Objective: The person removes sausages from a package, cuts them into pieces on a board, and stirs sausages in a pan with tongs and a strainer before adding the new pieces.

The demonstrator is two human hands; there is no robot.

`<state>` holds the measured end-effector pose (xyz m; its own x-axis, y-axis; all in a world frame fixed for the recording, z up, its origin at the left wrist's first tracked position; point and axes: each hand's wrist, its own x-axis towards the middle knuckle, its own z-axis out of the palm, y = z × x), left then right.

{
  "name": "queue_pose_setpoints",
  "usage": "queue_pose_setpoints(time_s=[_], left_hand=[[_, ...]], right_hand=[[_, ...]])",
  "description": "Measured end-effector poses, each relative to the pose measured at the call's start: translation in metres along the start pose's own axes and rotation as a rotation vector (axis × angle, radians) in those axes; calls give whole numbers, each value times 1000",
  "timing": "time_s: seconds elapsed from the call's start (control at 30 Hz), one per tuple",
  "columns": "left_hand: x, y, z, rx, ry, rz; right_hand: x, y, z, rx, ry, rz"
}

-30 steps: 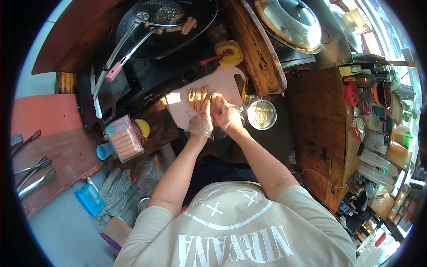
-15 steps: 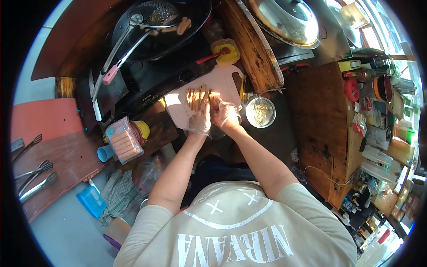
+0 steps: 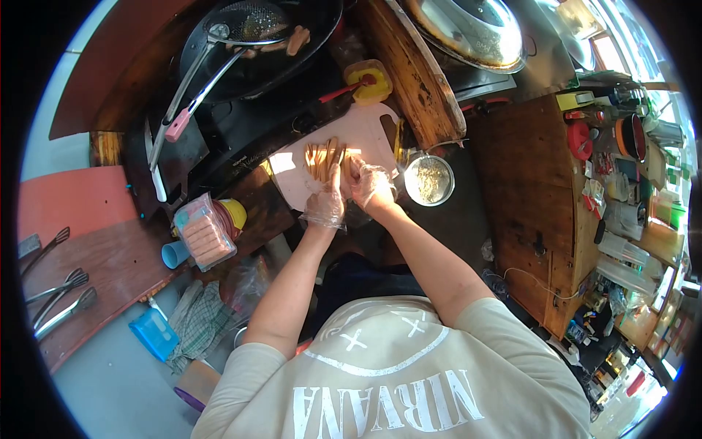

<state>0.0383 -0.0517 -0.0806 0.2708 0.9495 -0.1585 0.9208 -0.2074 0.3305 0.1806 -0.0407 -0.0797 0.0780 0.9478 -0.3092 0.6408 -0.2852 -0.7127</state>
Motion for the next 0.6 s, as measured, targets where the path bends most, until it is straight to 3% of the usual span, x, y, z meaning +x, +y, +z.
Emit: queue_pose_setpoints(time_s=[0.07,0.1,0.13,0.27,0.33,0.43,0.53,0.6], left_hand=[[5,4,-3,-59,-73,-73],[13,2,5,-88,60,29],[16,-1,13,-117,196,129],[5,-14,38,-89,183,107],[-6,4,7,67,-214,-83],[-15,-2,11,-43,-35,-12],[-7,5,3,-59,31,3],[1,-1,16,-55,32,42]], right_hand=[[0,7,7,-120,60,-41],[-2,9,8,-244,113,-85],[-1,10,8,-245,112,-81],[-1,7,4,-106,17,-37],[-2,6,4,-16,22,-62],[-4,8,4,-100,146,-108],[-4,10,4,-99,89,-84],[-1,9,3,-165,-78,58]])
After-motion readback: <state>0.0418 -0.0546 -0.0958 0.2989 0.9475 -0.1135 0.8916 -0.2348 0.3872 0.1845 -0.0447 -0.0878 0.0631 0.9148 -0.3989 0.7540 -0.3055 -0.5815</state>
